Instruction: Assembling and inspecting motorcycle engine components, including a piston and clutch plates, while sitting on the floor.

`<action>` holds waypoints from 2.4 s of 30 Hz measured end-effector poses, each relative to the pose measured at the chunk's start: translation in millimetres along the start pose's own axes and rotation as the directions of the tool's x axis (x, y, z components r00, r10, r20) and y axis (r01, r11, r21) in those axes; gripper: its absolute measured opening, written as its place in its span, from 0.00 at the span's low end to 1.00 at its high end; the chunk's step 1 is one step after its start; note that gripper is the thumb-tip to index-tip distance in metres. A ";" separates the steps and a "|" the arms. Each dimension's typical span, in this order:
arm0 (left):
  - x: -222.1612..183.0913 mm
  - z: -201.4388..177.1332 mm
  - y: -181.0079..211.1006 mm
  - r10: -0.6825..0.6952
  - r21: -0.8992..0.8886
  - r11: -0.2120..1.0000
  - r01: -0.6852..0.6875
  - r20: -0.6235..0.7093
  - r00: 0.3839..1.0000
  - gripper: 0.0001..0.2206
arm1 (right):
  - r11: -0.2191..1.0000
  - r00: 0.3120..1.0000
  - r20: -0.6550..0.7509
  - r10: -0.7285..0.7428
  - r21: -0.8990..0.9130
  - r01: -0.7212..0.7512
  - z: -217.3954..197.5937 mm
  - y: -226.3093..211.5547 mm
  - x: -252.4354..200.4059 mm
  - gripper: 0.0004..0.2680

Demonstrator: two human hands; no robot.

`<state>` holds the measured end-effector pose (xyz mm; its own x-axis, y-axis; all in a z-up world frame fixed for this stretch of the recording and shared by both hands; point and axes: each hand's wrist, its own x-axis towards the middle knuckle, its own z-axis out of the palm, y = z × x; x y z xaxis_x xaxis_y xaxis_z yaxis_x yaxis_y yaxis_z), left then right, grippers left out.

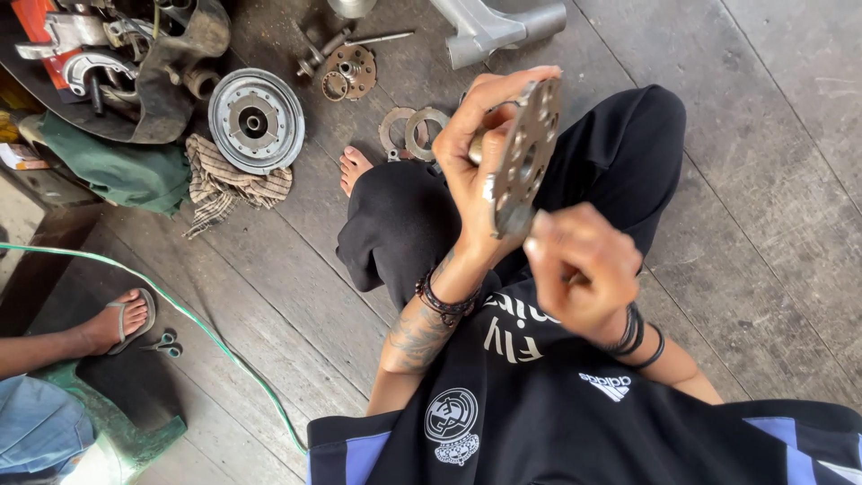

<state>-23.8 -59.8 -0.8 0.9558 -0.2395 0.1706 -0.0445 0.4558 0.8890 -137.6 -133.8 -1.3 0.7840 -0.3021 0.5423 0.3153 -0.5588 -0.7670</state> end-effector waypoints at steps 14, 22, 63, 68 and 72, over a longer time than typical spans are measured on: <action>-2.5 -2.1 2.9 0.050 0.015 0.999 -0.050 -0.034 0.998 0.19 | 0.997 0.995 0.089 0.037 0.069 -0.043 -3.7 -1.2 -12.5 0.09; -3.4 1.5 8.3 0.027 0.063 0.998 -0.026 -0.014 1.000 0.20 | 0.992 0.994 -0.017 0.104 0.080 -0.102 2.7 0.0 11.5 0.08; -2.4 -1.7 0.1 0.046 0.035 0.998 -0.046 0.012 0.999 0.21 | 0.996 0.998 -0.005 0.055 0.065 -0.055 -1.4 2.1 3.3 0.08; -2.1 -4.5 -4.2 0.049 -0.038 0.998 -0.048 0.024 0.999 0.19 | 0.996 0.999 0.035 0.028 0.089 -0.031 -1.5 3.7 -5.9 0.10; -1.6 -6.0 -2.5 0.054 -0.065 0.997 -0.053 0.012 0.998 0.13 | 0.990 0.991 0.134 -0.015 0.144 -0.004 -5.0 10.5 -14.5 0.07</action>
<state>-23.5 -55.5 -5.9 0.9484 -0.2252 0.2233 -0.0760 0.5222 0.8494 -148.3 -139.1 -15.4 0.8438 -0.1869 0.5031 0.3859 -0.4403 -0.8107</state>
